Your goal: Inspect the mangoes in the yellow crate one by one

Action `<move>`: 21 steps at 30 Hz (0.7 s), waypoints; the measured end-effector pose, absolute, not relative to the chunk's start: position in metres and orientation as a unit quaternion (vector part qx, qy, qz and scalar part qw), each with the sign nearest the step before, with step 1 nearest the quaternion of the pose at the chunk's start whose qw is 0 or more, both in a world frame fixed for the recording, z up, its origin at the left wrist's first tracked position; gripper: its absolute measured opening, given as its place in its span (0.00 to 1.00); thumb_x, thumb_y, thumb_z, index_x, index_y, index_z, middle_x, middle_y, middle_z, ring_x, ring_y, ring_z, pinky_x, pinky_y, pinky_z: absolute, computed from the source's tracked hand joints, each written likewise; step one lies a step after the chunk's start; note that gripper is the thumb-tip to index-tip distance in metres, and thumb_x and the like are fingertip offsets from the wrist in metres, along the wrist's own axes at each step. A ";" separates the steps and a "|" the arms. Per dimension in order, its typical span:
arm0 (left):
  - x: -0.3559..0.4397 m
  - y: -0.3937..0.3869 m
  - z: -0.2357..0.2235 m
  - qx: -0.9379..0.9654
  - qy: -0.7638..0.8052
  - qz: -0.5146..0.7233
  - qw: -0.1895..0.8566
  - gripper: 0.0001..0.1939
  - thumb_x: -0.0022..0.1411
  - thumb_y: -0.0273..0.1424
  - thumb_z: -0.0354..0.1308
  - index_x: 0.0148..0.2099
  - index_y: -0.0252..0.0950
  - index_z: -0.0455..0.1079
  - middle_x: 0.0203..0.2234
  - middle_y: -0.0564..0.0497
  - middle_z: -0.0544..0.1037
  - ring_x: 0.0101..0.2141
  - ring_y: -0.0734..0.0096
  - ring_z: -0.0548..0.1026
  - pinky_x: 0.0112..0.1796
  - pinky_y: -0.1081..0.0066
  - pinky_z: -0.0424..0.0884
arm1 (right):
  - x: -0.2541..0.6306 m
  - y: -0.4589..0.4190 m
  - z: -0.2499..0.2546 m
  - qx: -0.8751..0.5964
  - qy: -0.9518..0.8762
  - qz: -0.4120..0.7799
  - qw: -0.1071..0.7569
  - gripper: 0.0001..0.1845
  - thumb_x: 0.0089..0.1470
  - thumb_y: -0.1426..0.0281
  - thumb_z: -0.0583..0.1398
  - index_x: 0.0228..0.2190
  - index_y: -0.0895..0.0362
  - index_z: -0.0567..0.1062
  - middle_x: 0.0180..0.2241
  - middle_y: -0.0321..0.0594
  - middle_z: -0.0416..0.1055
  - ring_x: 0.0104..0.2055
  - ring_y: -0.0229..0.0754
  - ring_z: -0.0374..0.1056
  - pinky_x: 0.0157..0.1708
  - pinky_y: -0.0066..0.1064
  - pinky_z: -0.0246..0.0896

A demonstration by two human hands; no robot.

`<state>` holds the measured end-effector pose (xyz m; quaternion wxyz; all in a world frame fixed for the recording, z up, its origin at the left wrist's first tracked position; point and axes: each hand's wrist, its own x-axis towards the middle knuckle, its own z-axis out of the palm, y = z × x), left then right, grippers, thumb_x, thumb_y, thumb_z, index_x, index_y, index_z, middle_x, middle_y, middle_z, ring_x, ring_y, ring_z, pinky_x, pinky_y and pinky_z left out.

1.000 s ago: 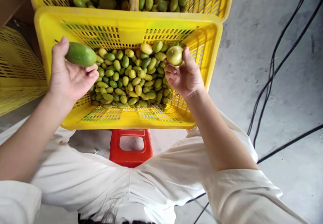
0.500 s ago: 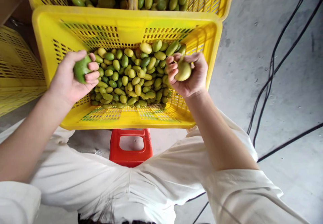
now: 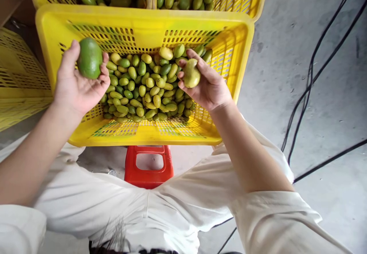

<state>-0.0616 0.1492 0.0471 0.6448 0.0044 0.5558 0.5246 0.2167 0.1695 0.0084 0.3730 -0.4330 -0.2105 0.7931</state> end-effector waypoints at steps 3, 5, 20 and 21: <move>-0.061 0.151 0.046 0.027 0.570 0.513 0.641 0.12 0.71 0.39 0.49 0.41 0.36 0.68 0.38 0.47 0.77 0.23 0.81 0.70 0.18 0.82 0.64 | 0.221 0.169 0.005 -0.410 -0.183 0.811 0.376 0.19 0.39 0.66 0.73 0.34 0.50 0.73 0.27 0.27 0.68 0.23 0.28 0.59 0.17 0.19 0.49; -0.059 0.151 0.044 0.045 0.580 0.513 0.631 0.12 0.71 0.37 0.49 0.40 0.36 0.69 0.37 0.47 0.78 0.23 0.79 0.69 0.18 0.81 0.64 | 0.223 0.170 0.004 -0.425 -0.190 0.807 0.363 0.18 0.39 0.63 0.72 0.32 0.50 0.73 0.25 0.26 0.66 0.19 0.26 0.51 0.13 0.21 0.39; -0.060 0.151 0.042 0.030 0.566 0.492 0.661 0.22 0.70 0.48 0.46 0.35 0.37 0.70 0.24 0.52 0.73 0.22 0.76 0.68 0.20 0.75 0.65 | 0.215 0.165 -0.004 -0.475 -0.228 0.769 0.361 0.21 0.42 0.52 0.71 0.30 0.49 0.71 0.31 0.32 0.73 0.23 0.35 0.56 0.19 0.31 0.54; -0.060 0.152 0.042 0.022 0.566 0.486 0.665 0.22 0.70 0.48 0.46 0.36 0.38 0.70 0.24 0.52 0.72 0.22 0.75 0.68 0.21 0.76 0.66 | 0.216 0.166 -0.005 -0.478 -0.225 0.769 0.359 0.22 0.42 0.50 0.71 0.29 0.50 0.71 0.30 0.32 0.72 0.22 0.34 0.54 0.18 0.31 0.52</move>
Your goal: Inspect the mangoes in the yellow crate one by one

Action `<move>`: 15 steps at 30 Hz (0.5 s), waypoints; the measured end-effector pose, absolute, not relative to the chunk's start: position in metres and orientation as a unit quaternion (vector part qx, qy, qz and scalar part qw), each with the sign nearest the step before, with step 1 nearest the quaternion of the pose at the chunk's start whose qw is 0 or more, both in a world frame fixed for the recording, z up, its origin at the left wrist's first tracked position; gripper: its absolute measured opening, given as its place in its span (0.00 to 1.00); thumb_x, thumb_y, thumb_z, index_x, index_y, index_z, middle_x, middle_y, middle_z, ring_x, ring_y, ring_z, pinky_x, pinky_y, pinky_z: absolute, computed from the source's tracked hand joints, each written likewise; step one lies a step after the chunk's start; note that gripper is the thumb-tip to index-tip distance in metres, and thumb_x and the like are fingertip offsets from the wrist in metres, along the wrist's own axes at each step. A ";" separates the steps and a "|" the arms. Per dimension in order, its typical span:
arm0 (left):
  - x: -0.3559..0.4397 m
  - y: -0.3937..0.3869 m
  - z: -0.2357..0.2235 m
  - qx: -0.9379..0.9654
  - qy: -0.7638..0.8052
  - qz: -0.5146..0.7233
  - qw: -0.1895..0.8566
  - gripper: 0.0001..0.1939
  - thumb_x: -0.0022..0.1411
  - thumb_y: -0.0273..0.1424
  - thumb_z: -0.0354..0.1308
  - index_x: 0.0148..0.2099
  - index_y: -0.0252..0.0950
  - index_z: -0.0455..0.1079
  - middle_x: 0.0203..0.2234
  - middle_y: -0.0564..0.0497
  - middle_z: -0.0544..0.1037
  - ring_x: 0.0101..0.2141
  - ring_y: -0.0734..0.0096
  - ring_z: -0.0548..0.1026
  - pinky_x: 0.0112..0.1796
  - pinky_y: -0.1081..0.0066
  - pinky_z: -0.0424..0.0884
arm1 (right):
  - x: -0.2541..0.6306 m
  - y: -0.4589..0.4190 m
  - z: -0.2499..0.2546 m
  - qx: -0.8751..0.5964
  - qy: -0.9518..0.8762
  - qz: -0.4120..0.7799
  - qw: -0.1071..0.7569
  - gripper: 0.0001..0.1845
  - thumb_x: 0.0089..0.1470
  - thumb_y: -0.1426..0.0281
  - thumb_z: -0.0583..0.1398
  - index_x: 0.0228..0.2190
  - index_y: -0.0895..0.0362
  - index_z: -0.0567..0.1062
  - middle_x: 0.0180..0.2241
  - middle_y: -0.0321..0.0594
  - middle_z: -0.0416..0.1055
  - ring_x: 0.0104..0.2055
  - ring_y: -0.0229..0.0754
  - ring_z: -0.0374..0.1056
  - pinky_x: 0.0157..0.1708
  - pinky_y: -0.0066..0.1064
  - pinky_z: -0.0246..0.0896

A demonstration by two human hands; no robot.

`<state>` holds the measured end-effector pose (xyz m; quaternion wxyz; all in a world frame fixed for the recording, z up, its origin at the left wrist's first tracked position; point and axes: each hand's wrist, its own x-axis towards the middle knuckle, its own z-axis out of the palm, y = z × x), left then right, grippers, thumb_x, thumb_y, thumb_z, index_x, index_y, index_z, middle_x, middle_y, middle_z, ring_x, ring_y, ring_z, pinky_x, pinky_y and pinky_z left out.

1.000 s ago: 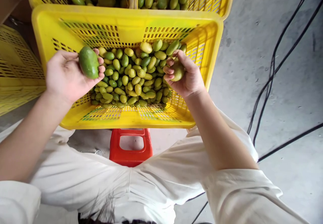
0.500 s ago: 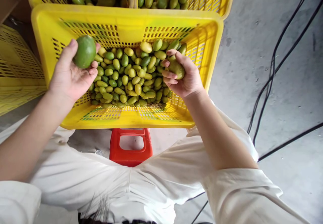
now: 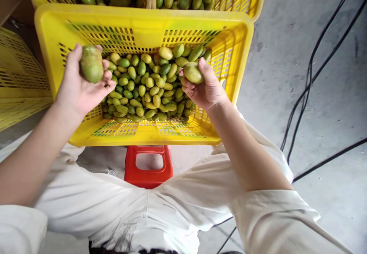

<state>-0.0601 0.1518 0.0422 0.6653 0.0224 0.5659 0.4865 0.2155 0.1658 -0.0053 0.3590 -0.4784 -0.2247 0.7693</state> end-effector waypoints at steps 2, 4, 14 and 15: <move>-0.059 0.153 0.043 0.012 0.567 0.475 0.673 0.21 0.69 0.49 0.47 0.37 0.38 0.70 0.23 0.52 0.71 0.21 0.76 0.69 0.21 0.77 0.67 | 0.217 0.168 -0.008 -0.490 -0.212 0.762 0.366 0.25 0.43 0.46 0.69 0.26 0.51 0.69 0.26 0.33 0.69 0.19 0.32 0.48 0.16 0.31 0.45; -0.057 0.153 0.046 0.006 0.571 0.463 0.678 0.22 0.69 0.48 0.46 0.37 0.37 0.70 0.23 0.51 0.70 0.21 0.77 0.69 0.19 0.80 0.66 | 0.219 0.170 -0.012 -0.512 -0.197 0.744 0.382 0.29 0.45 0.40 0.64 0.22 0.51 0.64 0.19 0.31 0.59 0.17 0.32 0.42 0.14 0.31 0.40; -0.060 0.149 0.052 0.021 0.552 0.472 0.687 0.15 0.62 0.38 0.47 0.38 0.34 0.70 0.27 0.46 0.71 0.21 0.76 0.69 0.15 0.80 0.61 | 0.218 0.171 -0.016 -0.528 -0.189 0.720 0.409 0.23 0.44 0.48 0.68 0.23 0.50 0.66 0.20 0.32 0.57 0.20 0.35 0.47 0.15 0.30 0.44; -0.061 0.149 0.052 0.023 0.548 0.472 0.690 0.15 0.61 0.37 0.47 0.38 0.34 0.70 0.27 0.46 0.71 0.21 0.75 0.69 0.15 0.79 0.61 | 0.217 0.170 -0.014 -0.527 -0.189 0.718 0.413 0.22 0.42 0.50 0.70 0.24 0.50 0.67 0.21 0.32 0.59 0.20 0.35 0.47 0.15 0.30 0.44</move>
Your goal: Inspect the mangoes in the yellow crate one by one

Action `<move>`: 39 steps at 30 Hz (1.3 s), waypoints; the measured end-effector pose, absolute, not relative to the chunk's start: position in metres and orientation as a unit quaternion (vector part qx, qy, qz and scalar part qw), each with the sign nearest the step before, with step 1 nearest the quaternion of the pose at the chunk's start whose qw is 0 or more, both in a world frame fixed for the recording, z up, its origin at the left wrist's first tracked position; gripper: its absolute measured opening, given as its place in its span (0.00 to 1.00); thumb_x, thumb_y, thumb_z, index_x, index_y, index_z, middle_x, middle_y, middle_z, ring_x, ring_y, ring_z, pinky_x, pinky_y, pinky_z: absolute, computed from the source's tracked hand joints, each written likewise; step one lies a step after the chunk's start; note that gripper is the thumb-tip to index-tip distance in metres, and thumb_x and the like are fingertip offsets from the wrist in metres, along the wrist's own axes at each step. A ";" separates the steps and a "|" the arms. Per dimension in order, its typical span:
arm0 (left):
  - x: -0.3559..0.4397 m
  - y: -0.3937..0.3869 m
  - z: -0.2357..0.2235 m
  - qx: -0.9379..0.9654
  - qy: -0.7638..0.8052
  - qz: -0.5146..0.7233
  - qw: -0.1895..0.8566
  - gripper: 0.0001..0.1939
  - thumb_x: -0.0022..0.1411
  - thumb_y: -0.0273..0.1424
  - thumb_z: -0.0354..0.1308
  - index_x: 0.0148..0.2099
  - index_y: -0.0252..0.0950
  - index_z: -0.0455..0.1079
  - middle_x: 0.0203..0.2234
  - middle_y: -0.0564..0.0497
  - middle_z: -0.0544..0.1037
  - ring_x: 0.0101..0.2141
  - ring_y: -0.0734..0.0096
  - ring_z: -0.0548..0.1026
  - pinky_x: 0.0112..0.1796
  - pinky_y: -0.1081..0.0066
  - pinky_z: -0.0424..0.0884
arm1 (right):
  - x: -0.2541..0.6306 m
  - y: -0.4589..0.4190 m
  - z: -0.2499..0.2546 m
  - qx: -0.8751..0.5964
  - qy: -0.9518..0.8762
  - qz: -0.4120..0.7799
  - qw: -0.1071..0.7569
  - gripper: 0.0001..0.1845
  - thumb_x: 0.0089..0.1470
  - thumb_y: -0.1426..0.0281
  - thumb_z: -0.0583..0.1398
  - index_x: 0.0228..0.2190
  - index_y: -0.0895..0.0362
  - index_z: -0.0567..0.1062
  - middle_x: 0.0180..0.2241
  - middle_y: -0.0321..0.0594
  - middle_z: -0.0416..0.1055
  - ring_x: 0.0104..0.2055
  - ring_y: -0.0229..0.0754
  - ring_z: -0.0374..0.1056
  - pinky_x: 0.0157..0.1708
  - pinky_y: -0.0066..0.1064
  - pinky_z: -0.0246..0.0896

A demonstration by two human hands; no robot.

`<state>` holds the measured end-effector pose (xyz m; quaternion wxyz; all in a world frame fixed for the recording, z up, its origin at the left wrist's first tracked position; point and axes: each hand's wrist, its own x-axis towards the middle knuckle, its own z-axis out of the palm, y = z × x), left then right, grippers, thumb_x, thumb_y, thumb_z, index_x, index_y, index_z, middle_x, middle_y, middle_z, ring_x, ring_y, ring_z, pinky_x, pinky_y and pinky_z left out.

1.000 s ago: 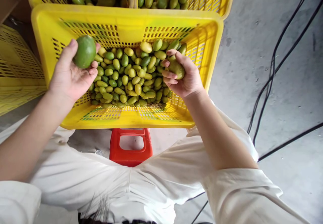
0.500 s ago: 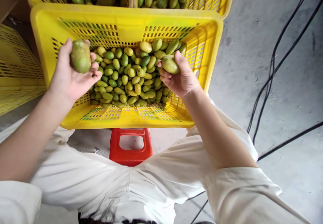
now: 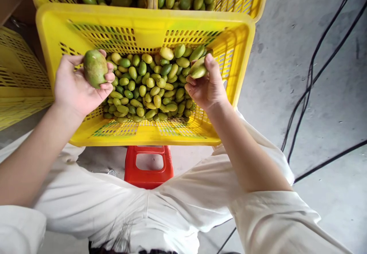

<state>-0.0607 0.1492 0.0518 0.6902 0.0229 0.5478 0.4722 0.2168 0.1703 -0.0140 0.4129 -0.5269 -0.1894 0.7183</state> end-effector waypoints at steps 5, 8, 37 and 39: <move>-0.060 0.148 0.048 0.035 0.556 0.475 0.682 0.15 0.61 0.39 0.51 0.34 0.32 0.69 0.28 0.46 0.73 0.22 0.76 0.69 0.17 0.78 0.62 | 0.216 0.168 -0.008 -0.491 -0.164 0.743 0.424 0.19 0.45 0.52 0.68 0.28 0.51 0.69 0.25 0.33 0.65 0.24 0.35 0.56 0.18 0.29 0.48; -0.059 0.144 0.042 0.067 0.558 0.488 0.668 0.12 0.58 0.38 0.60 0.32 0.33 0.70 0.28 0.47 0.75 0.23 0.76 0.70 0.20 0.78 0.64 | 0.218 0.169 -0.009 -0.494 -0.161 0.752 0.406 0.17 0.47 0.55 0.68 0.31 0.49 0.68 0.25 0.32 0.67 0.28 0.37 0.63 0.20 0.28 0.53; -0.056 0.148 0.045 0.099 0.541 0.463 0.694 0.16 0.65 0.43 0.58 0.32 0.36 0.71 0.31 0.48 0.76 0.16 0.84 0.61 0.12 0.80 0.55 | 0.219 0.169 -0.012 -0.519 -0.198 0.744 0.371 0.23 0.41 0.47 0.69 0.31 0.46 0.69 0.26 0.33 0.72 0.28 0.41 0.60 0.21 0.33 0.52; -0.056 0.149 0.045 0.097 0.555 0.459 0.687 0.16 0.66 0.43 0.55 0.35 0.36 0.73 0.27 0.48 0.74 0.17 0.80 0.63 0.13 0.78 0.56 | 0.220 0.171 -0.011 -0.515 -0.184 0.750 0.372 0.22 0.44 0.47 0.67 0.30 0.48 0.69 0.24 0.33 0.70 0.26 0.39 0.59 0.19 0.31 0.52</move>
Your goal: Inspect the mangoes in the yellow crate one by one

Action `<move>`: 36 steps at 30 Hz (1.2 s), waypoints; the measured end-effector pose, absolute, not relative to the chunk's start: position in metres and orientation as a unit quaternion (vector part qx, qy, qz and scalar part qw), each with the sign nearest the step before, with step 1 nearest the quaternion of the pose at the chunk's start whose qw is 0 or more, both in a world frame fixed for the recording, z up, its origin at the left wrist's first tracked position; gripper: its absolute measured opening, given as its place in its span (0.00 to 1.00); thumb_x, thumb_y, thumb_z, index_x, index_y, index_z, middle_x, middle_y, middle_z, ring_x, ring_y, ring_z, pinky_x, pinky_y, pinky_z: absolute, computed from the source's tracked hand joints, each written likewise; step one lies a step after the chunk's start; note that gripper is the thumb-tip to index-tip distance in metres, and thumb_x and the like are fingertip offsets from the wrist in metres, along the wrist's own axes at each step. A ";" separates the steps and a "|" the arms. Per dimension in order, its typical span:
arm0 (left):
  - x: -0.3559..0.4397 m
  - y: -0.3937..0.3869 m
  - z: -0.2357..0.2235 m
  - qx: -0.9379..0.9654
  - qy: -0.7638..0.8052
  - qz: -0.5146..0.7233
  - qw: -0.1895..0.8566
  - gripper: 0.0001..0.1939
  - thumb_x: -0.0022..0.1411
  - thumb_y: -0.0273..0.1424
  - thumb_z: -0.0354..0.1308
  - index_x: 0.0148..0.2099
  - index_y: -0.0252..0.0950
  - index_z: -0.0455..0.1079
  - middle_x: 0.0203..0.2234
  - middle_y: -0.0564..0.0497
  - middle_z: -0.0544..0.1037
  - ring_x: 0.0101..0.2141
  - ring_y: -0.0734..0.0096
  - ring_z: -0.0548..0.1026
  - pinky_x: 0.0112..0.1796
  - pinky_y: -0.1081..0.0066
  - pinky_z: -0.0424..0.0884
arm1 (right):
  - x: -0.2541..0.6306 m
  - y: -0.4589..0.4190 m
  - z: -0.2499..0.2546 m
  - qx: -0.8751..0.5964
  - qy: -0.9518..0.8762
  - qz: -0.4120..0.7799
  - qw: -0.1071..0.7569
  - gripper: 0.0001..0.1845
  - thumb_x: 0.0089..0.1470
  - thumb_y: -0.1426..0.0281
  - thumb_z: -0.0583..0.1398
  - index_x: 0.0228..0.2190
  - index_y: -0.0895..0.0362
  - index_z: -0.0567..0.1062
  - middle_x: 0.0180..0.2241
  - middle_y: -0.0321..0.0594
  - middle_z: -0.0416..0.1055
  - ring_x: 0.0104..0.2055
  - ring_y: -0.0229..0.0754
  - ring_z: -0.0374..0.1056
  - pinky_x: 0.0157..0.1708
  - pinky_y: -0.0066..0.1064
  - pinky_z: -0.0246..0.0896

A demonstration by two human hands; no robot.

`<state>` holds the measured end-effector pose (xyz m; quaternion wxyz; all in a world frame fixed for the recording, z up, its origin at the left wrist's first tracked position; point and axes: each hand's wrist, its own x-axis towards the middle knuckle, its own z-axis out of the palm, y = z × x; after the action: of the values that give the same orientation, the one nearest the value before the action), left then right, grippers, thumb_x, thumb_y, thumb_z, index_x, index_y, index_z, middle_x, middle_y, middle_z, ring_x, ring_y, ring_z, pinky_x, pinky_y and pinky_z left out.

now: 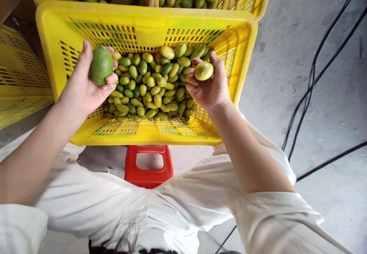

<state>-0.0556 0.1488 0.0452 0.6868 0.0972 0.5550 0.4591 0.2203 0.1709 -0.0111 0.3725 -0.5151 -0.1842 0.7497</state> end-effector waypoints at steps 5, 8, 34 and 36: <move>-0.051 0.149 0.049 0.087 0.553 0.464 0.686 0.21 0.67 0.34 0.40 0.39 0.31 0.73 0.25 0.45 0.72 0.20 0.72 0.67 0.15 0.75 0.58 | 0.223 0.170 -0.017 -0.508 -0.191 0.746 0.386 0.19 0.48 0.51 0.65 0.27 0.50 0.66 0.26 0.33 0.70 0.30 0.38 0.66 0.22 0.28 0.59; -0.051 0.147 0.050 0.090 0.553 0.473 0.680 0.18 0.68 0.34 0.43 0.37 0.34 0.74 0.27 0.46 0.74 0.21 0.73 0.67 0.17 0.75 0.60 | 0.223 0.168 -0.018 -0.493 -0.234 0.747 0.379 0.20 0.44 0.55 0.69 0.30 0.49 0.67 0.31 0.32 0.72 0.32 0.39 0.69 0.23 0.29 0.60; -0.059 0.146 0.034 0.060 0.562 0.485 0.668 0.17 0.63 0.42 0.61 0.32 0.33 0.70 0.26 0.49 0.73 0.21 0.79 0.64 0.19 0.78 0.62 | 0.220 0.170 -0.012 -0.482 -0.167 0.745 0.430 0.20 0.46 0.50 0.69 0.29 0.49 0.70 0.24 0.31 0.68 0.23 0.36 0.55 0.21 0.30 0.50; -0.060 0.146 0.033 0.062 0.560 0.481 0.672 0.13 0.61 0.38 0.64 0.32 0.34 0.69 0.25 0.50 0.73 0.21 0.79 0.64 0.20 0.78 0.62 | 0.222 0.171 -0.013 -0.501 -0.162 0.733 0.430 0.21 0.49 0.47 0.65 0.26 0.49 0.69 0.19 0.32 0.62 0.22 0.38 0.56 0.19 0.31 0.50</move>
<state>-0.0601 0.1458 0.0330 0.6720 0.0620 0.5596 0.4810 0.2216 0.1705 -0.0128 0.4305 -0.5011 -0.1625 0.7329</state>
